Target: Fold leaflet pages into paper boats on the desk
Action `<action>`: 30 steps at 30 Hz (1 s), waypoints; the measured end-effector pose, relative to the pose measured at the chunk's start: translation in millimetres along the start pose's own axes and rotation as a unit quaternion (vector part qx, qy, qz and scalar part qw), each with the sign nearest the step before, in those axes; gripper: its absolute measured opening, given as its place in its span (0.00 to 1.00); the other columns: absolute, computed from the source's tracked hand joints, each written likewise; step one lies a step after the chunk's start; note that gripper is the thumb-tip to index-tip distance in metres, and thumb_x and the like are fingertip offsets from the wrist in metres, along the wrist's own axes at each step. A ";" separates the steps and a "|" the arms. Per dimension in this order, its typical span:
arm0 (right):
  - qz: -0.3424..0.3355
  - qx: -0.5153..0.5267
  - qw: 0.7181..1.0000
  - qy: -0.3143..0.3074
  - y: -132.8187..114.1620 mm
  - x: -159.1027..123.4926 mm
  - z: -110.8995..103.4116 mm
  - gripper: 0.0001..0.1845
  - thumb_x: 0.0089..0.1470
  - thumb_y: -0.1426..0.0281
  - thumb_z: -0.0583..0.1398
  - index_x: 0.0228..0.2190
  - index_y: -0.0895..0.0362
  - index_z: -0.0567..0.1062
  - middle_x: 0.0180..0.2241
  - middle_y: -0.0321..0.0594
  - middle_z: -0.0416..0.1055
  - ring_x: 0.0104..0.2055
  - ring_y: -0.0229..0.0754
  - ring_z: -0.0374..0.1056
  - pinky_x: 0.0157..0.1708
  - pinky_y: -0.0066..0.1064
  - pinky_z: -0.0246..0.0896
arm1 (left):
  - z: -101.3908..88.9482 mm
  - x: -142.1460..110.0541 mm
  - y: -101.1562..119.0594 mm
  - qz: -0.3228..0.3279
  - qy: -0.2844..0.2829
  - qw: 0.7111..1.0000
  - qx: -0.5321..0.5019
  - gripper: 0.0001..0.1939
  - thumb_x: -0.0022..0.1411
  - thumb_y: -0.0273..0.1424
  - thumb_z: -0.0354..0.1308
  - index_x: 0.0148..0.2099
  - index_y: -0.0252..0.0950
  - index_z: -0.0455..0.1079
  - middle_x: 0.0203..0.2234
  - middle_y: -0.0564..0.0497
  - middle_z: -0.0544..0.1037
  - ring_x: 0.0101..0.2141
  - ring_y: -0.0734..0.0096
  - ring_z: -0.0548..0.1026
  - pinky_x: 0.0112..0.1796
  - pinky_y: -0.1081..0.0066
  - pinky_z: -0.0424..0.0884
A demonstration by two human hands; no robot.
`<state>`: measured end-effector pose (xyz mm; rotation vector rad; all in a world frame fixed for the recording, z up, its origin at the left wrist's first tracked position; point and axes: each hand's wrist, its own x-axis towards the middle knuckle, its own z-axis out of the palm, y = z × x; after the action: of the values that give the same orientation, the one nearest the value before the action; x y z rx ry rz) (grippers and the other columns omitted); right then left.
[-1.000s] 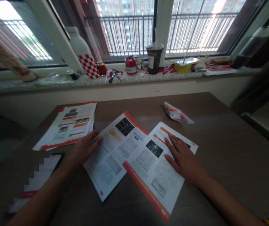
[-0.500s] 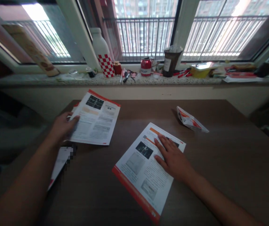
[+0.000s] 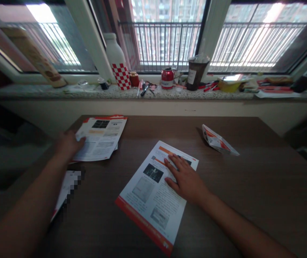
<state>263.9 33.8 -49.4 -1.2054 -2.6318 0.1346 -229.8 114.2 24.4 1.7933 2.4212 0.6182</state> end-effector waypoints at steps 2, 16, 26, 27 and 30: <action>0.000 0.002 1.000 0.003 -0.9 1.1 -0.6 0.36 0.71 0.54 0.53 0.73 0.51 0.53 0.74 0.49 0.51 0.74 0.58 0.50 0.70 0.56 0.53 | 4.1 -5.8 14.1 -0.009 0.032 0.999 0.029 0.28 0.67 0.38 0.56 0.60 0.21 0.63 0.60 0.23 0.61 0.62 0.20 0.59 0.57 0.28 0.57; 0.030 -0.006 0.999 0.017 -4.5 2.4 0.4 0.35 0.72 0.53 0.51 0.72 0.53 0.55 0.73 0.53 0.53 0.75 0.57 0.49 0.70 0.56 0.53 | 54.2 -193.3 152.9 0.437 -0.270 0.857 -0.028 0.35 0.75 0.46 0.53 0.77 0.44 0.50 0.73 0.44 0.56 0.71 0.53 0.57 0.67 0.51 0.58; 0.064 0.009 0.998 0.018 -13.6 -2.0 -16.3 0.33 0.73 0.55 0.49 0.72 0.55 0.56 0.70 0.51 0.60 0.71 0.56 0.57 0.68 0.54 0.58 | 74.2 -176.9 154.3 0.430 -0.214 0.876 0.043 0.33 0.78 0.51 0.40 0.77 0.44 0.52 0.75 0.43 0.52 0.74 0.52 0.48 0.70 0.46 0.43; 0.064 0.013 0.998 0.017 -14.4 -3.2 -18.9 0.33 0.73 0.55 0.49 0.72 0.55 0.56 0.69 0.51 0.62 0.70 0.56 0.59 0.67 0.55 0.58 | 75.4 -175.5 154.9 0.423 -0.207 0.881 0.046 0.32 0.78 0.50 0.41 0.76 0.43 0.53 0.75 0.43 0.52 0.74 0.52 0.47 0.70 0.45 0.43; 0.056 0.025 0.998 0.023 -15.9 -10.2 -25.1 0.33 0.73 0.55 0.50 0.71 0.56 0.57 0.66 0.51 0.66 0.68 0.54 0.63 0.69 0.56 0.55 | 77.2 -172.3 157.5 0.400 -0.175 0.899 0.049 0.31 0.77 0.50 0.43 0.75 0.45 0.55 0.75 0.46 0.51 0.74 0.52 0.45 0.70 0.45 0.44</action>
<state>265.1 15.3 -24.1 -1.3215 -2.5069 0.1894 -10.5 13.2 -22.0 2.6498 1.4484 0.1613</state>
